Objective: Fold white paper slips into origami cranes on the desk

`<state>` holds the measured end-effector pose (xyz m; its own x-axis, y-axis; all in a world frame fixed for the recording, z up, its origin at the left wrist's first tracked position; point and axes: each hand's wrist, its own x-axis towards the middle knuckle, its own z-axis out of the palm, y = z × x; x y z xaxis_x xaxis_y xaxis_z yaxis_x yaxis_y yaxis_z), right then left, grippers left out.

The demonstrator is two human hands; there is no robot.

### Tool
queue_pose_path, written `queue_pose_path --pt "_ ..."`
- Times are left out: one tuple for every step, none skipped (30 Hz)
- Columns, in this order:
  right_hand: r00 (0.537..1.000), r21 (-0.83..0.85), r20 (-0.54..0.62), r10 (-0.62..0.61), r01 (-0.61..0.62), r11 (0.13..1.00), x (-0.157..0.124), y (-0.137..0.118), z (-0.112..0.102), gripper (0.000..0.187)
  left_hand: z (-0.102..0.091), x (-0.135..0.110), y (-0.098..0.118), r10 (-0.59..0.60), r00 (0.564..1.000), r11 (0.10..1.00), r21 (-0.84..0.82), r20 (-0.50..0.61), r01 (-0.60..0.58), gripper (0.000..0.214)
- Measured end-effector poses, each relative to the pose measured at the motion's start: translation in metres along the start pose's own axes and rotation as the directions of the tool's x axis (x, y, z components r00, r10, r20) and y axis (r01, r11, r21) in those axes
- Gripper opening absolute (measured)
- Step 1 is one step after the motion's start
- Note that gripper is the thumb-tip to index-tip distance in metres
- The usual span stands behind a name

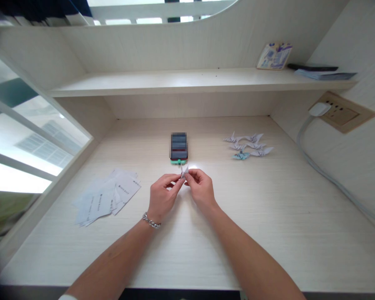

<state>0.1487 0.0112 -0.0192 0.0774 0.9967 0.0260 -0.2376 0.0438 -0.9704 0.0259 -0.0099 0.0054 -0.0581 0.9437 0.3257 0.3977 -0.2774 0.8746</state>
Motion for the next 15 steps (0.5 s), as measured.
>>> queue_pose_path --pt "1.0 -0.008 -0.004 -0.004 0.004 1.0 -0.0003 0.0001 0.0001 0.02 0.0 0.0002 0.0001 0.007 1.0 1.0 0.003 -0.007 -0.007 0.017" --pt "1.0 -0.015 -0.006 -0.006 0.006 1.0 -0.0007 0.0 0.0002 0.02 0.0001 0.0004 0.0002 0.013 1.0 1.0 0.006 -0.015 -0.013 0.017" --pt "1.0 -0.019 -0.007 -0.007 0.007 1.0 -0.001 -0.0002 0.0004 0.02 0.0002 0.0004 0.0002 0.02 1.0 1.0 0.009 -0.024 -0.02 0.016" --pt "1.0 -0.021 -0.008 -0.007 0.007 1.0 -0.0013 -0.0005 0.0006 0.02 0.0004 0.0004 0.0003 0.027 0.999 1.0 0.011 -0.034 -0.027 0.016" --pt "1.0 -0.024 -0.009 -0.009 0.009 1.0 -0.0014 -0.0008 0.0007 0.02 0.0007 0.0003 0.0002 0.033 0.998 0.999 0.012 -0.046 -0.033 0.016" --pt "1.0 -0.026 -0.01 -0.011 0.011 1.0 -0.0015 -0.001 0.0008 0.021 0.0009 0.0002 0.0001 0.039 0.998 0.999 0.013 -0.056 -0.038 0.015" --pt "1.0 -0.026 -0.011 -0.013 0.013 1.0 -0.0014 -0.001 0.0009 0.021 0.0011 0.0001 0.0 0.043 0.997 0.999 0.012 -0.064 -0.042 0.015" --pt "1.0 -0.027 -0.011 -0.014 0.014 1.0 -0.0013 -0.001 0.0009 0.021 0.0012 0.0 -0.0002 0.045 0.997 0.999 0.01 -0.068 -0.045 0.015" --pt "1.0 -0.029 -0.01 -0.015 0.014 0.999 -0.0012 -0.0009 0.0008 0.021 0.0013 -0.0001 -0.0004 0.045 0.997 0.999 0.007 -0.067 -0.044 0.015" --pt "1.0 -0.032 -0.009 -0.013 0.013 0.999 -0.0011 -0.0008 0.0007 0.022 0.0012 -0.0001 -0.0005 0.043 0.997 0.999 0.003 -0.063 -0.043 0.015" --pt "1.0 -0.037 -0.007 -0.011 0.011 0.999 -0.0011 -0.0007 0.0006 0.022 0.0011 -0.0001 -0.0006 0.04 0.998 0.999 -0.001 -0.055 -0.04 0.015" --pt "1.0 -0.045 -0.007 -0.008 0.008 0.999 -0.0012 -0.0008 0.0004 0.023 0.0009 -0.0001 -0.0005 0.034 0.998 0.999 -0.006 -0.046 -0.035 0.015" --pt "1.0 -0.056 -0.008 -0.006 0.005 0.998 -0.0014 -0.001 0.0003 0.024 0.0006 -0.0001 -0.0003 0.026 0.999 1.0 -0.012 -0.036 -0.026 0.016" --pt "1.0 -0.069 -0.009 -0.005 0.004 0.998 -0.0015 -0.0013 0.0002 0.025 0.0003 -0.0001 -0.0001 0.013 1.0 1.0 -0.018 -0.026 -0.013 0.016" --pt "1.0 -0.083 -0.01 -0.006 0.005 0.997 -0.0017 -0.0018 0.0002 0.026 0.0 0.0 0.0002 -0.004 1.0 1.0 -0.026 -0.017 0.003 0.016"
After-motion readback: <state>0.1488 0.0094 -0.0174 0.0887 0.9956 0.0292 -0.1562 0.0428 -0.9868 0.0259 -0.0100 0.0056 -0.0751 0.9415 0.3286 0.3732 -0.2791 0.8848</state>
